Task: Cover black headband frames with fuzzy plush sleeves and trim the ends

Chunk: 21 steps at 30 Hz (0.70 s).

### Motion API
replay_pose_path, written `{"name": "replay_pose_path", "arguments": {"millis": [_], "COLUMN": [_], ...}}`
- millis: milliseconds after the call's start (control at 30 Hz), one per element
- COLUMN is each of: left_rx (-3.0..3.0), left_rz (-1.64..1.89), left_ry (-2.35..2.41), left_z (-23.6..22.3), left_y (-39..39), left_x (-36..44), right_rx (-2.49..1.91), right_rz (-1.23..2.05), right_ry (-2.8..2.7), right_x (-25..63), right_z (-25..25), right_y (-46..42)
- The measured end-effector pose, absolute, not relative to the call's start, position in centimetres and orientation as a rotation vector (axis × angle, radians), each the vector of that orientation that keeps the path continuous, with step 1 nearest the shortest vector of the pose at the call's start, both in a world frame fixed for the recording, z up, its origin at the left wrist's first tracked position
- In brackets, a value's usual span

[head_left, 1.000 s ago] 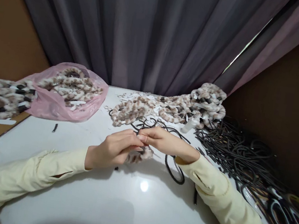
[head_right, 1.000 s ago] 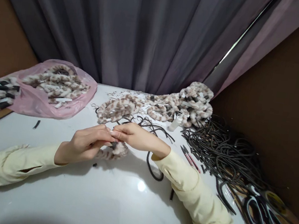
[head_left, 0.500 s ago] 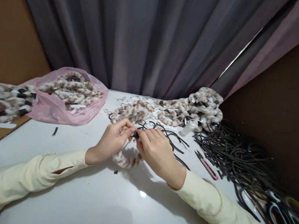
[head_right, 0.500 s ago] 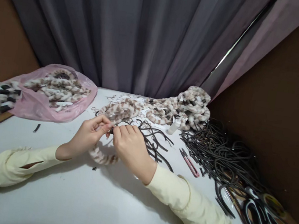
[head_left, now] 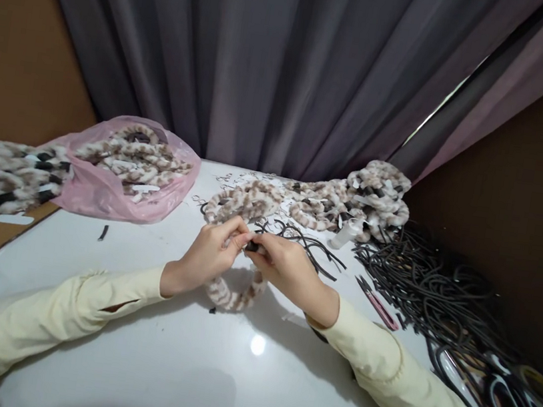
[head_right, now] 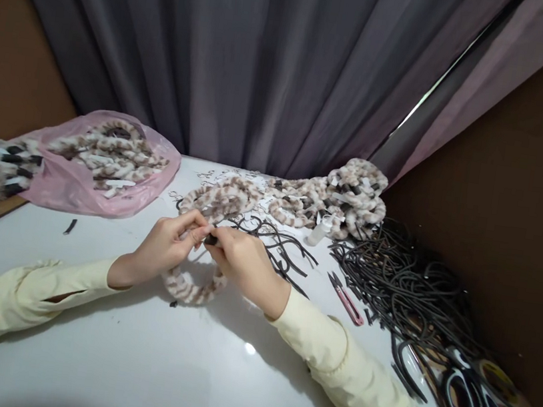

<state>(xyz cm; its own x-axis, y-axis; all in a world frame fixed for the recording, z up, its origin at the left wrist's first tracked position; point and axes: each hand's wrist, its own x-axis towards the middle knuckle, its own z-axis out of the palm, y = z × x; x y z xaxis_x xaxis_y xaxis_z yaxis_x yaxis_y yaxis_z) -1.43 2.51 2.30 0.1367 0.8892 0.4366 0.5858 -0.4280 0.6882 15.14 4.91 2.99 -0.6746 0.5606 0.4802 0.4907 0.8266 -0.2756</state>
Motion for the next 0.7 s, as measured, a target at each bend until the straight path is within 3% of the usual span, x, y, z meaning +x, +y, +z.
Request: {"name": "replay_pose_path", "arguments": {"millis": [167,467,700], "left_rx": [2.130,2.039,1.929], "left_rz": [1.272,1.465,1.239], "left_ry": [1.448,1.250,1.324], "left_z": [2.4,1.9,2.7], "left_y": [2.5,2.2,2.2], "left_x": [-1.6,-1.4,-1.4], "right_rx": [-0.719,-0.614,-0.604], "right_rz": [0.582,0.343,0.340], "right_ry": [-2.201,-2.231,-2.329], "right_x": [15.1,14.9,15.0], "right_z": [3.6,3.6,3.5], "right_y": [5.1,4.1,5.1]}}
